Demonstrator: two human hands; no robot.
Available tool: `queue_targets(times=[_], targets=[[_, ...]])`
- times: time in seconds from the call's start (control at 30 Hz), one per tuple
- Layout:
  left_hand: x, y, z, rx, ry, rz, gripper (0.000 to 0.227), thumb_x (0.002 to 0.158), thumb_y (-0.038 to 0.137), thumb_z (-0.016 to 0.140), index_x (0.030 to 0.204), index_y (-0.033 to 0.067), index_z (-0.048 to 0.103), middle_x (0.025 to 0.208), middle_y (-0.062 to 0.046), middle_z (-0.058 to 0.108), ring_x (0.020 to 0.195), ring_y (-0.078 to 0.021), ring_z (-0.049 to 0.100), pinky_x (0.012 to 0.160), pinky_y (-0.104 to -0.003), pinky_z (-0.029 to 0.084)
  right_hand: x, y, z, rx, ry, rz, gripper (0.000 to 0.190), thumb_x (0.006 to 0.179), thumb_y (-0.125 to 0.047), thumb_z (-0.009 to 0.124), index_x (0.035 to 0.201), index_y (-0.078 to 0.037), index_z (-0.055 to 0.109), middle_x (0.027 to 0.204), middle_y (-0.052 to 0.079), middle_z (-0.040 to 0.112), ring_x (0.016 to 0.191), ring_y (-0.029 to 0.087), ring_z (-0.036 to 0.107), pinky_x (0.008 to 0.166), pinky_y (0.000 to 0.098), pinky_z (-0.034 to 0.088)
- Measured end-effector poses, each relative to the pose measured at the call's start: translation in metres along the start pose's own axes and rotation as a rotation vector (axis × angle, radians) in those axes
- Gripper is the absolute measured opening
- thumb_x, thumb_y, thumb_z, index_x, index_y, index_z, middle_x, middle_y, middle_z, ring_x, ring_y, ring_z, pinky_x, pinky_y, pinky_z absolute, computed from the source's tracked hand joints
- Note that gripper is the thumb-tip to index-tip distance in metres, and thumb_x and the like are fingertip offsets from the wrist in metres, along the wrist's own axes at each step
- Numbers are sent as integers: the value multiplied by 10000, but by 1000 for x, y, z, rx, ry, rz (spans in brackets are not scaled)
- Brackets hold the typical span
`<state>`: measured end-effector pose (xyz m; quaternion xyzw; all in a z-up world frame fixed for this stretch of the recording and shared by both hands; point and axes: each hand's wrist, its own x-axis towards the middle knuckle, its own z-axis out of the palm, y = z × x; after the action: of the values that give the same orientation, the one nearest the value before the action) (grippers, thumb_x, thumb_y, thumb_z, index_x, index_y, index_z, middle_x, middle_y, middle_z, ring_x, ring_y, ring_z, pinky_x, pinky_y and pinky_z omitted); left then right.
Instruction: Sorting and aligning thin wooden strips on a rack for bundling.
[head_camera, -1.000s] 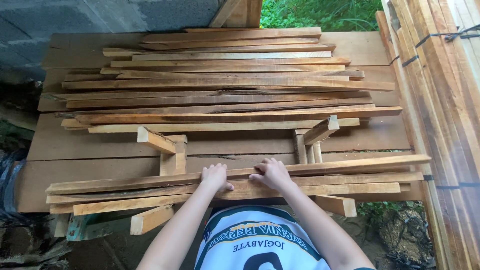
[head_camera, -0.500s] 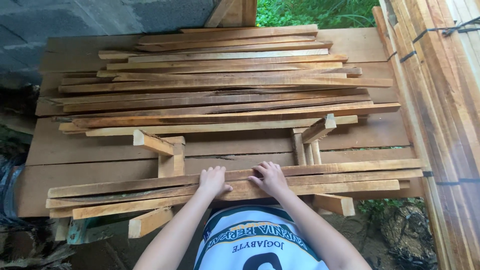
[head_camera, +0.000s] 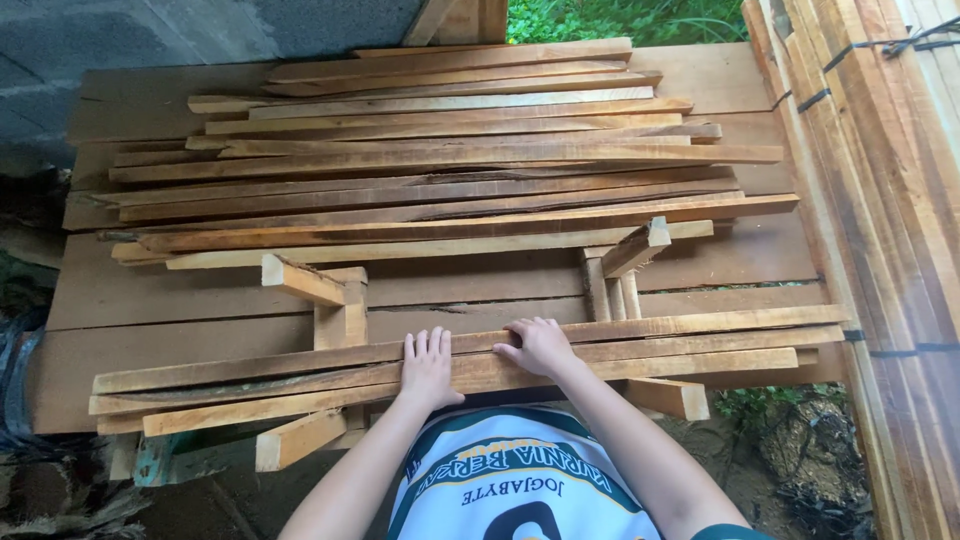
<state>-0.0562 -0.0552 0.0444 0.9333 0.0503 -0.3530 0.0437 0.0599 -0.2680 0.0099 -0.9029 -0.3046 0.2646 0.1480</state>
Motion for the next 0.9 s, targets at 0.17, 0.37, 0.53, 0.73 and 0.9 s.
queue_targets(times=[0.17,0.37,0.53,0.73,0.9], targets=[[19,-11,34,86,225,46,1249,537,696,868,1506,92,363,1496,-87,463,1353,-281,433,1180,-491,262,-31,-28,-34,-297,-37,-193,1164,614,-790,721,1555,-194,382,1541,26,463,1443,251,400,1188,451,281],[14,-9,25,88,208,36,1240,535,681,889,1498,89,379,1488,-85,479,1341,-284,443,1167,-486,284,-26,-28,-27,-412,-167,-144,1174,602,-625,807,1552,-134,322,1473,60,450,1409,277,390,1159,481,292],[23,-8,31,64,203,21,1232,513,645,902,1473,91,364,1478,-90,465,1338,-284,436,1177,-498,269,-20,-25,-20,-440,-173,-139,1180,571,-649,805,1525,-138,333,1409,54,479,1370,265,421,1129,476,310],[10,-7,31,19,244,25,1224,517,600,925,1478,90,363,1486,-96,448,1378,-292,403,1208,-510,236,-27,-26,-18,-424,-134,-149,1180,571,-608,829,1526,-115,342,1376,79,514,1346,281,453,1116,491,331],[5,-4,28,-33,291,33,1206,548,528,961,1498,84,366,1511,-105,426,1411,-305,368,1238,-516,225,-31,-28,-24,-408,-98,-149,1142,590,-580,833,1521,-108,370,1400,92,529,1356,281,463,1123,477,338]])
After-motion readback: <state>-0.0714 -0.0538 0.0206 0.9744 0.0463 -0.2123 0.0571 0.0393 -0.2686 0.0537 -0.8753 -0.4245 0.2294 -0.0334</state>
